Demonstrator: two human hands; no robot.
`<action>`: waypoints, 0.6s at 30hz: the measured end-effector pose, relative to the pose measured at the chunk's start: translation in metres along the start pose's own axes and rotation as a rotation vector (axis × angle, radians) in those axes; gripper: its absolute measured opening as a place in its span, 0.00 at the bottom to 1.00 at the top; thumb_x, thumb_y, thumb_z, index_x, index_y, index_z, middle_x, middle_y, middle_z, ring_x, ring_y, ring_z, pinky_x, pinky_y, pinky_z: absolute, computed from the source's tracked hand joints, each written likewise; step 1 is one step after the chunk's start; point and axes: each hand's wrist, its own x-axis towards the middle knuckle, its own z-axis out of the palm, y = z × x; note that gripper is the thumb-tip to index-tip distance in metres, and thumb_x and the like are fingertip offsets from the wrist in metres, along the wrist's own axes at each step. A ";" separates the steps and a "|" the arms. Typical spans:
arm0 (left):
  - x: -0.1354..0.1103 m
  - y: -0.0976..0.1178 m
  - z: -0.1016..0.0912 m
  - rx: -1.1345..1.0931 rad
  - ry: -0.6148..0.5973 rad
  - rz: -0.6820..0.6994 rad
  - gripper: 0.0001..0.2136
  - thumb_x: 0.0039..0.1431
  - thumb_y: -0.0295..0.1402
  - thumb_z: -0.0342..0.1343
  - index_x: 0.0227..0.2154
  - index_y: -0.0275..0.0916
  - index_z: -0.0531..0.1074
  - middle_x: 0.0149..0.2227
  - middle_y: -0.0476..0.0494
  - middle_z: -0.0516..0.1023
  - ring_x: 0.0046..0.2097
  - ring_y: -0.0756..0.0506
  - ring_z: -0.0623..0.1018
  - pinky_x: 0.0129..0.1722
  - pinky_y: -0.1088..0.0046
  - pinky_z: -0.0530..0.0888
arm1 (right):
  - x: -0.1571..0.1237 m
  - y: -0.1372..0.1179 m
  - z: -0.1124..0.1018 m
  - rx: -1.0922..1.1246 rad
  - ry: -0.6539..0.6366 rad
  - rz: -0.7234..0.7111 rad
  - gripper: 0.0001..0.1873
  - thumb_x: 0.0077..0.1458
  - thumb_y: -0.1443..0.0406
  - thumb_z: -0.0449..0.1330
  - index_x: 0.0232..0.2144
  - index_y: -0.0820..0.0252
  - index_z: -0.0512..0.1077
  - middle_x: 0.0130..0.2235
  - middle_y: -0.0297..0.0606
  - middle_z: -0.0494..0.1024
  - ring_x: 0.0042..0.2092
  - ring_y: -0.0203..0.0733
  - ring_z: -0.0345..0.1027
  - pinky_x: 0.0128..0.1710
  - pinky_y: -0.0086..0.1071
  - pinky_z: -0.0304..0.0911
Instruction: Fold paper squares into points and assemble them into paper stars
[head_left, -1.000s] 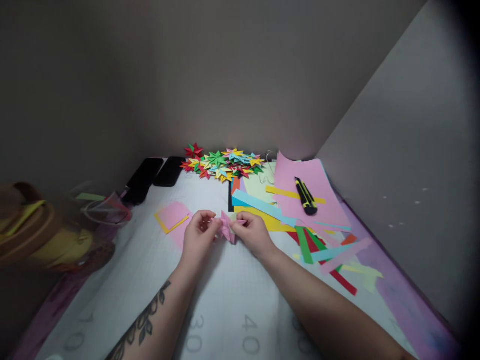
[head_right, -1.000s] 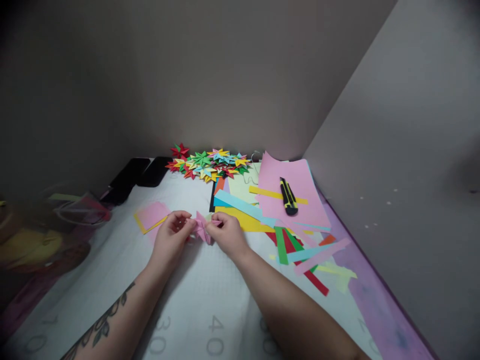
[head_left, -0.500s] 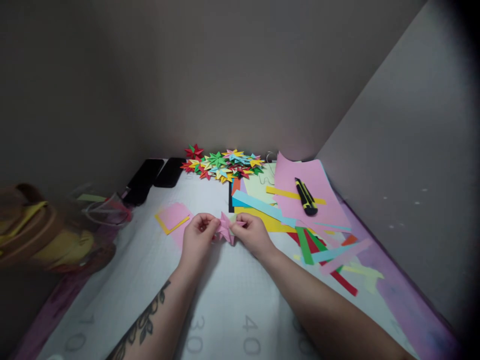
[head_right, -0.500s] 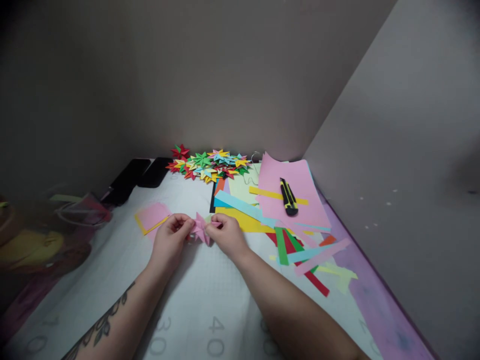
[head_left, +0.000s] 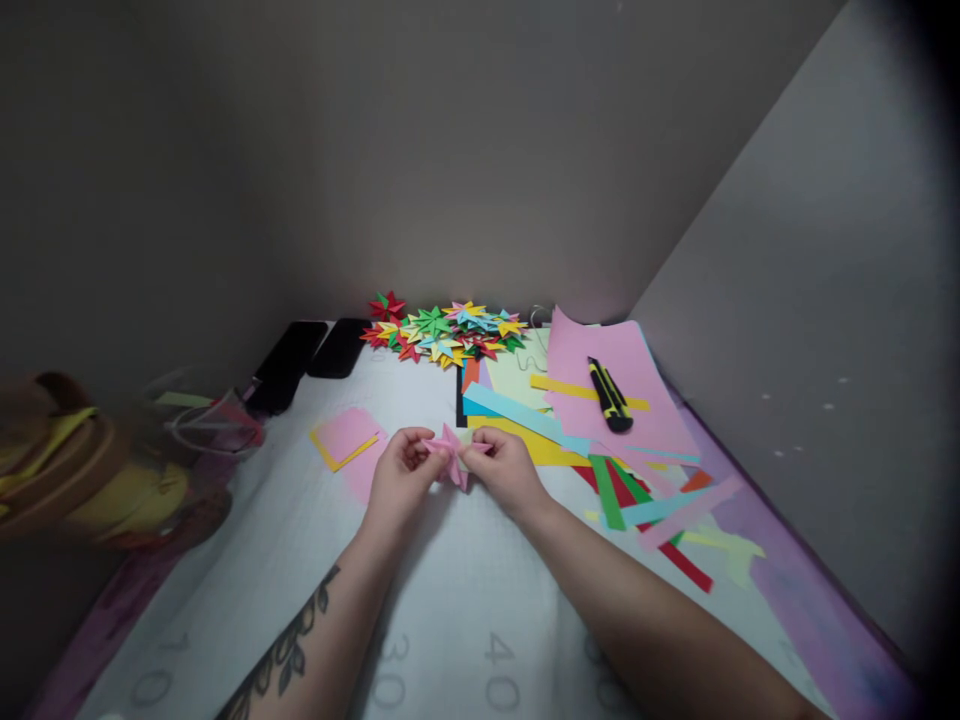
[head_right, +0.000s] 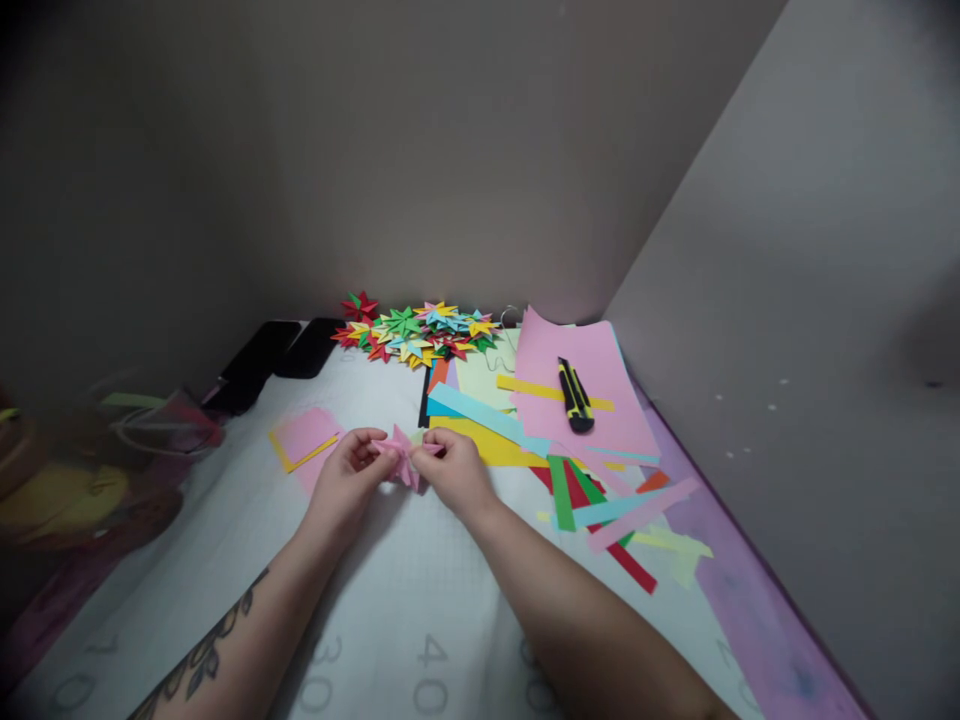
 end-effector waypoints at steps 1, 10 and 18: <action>0.000 0.000 0.000 0.006 -0.004 -0.012 0.15 0.42 0.34 0.64 0.34 0.36 0.67 0.23 0.53 0.71 0.25 0.53 0.71 0.26 0.78 0.66 | 0.000 0.000 0.000 0.002 -0.005 -0.003 0.12 0.42 0.66 0.56 0.15 0.58 0.55 0.19 0.25 0.52 0.23 0.31 0.47 0.23 0.26 0.46; 0.000 0.000 0.000 -0.011 -0.016 -0.026 0.11 0.43 0.29 0.62 0.31 0.36 0.68 0.21 0.54 0.73 0.23 0.53 0.71 0.25 0.79 0.65 | 0.000 0.002 0.001 -0.017 -0.044 -0.015 0.13 0.42 0.66 0.57 0.14 0.59 0.55 0.18 0.25 0.53 0.22 0.30 0.47 0.22 0.25 0.45; 0.000 -0.004 -0.001 -0.040 -0.036 0.011 0.12 0.47 0.31 0.61 0.33 0.38 0.64 0.23 0.53 0.75 0.25 0.52 0.74 0.28 0.78 0.68 | -0.001 0.001 0.003 -0.004 -0.120 0.006 0.09 0.44 0.66 0.58 0.17 0.60 0.63 0.18 0.27 0.64 0.22 0.30 0.55 0.22 0.24 0.50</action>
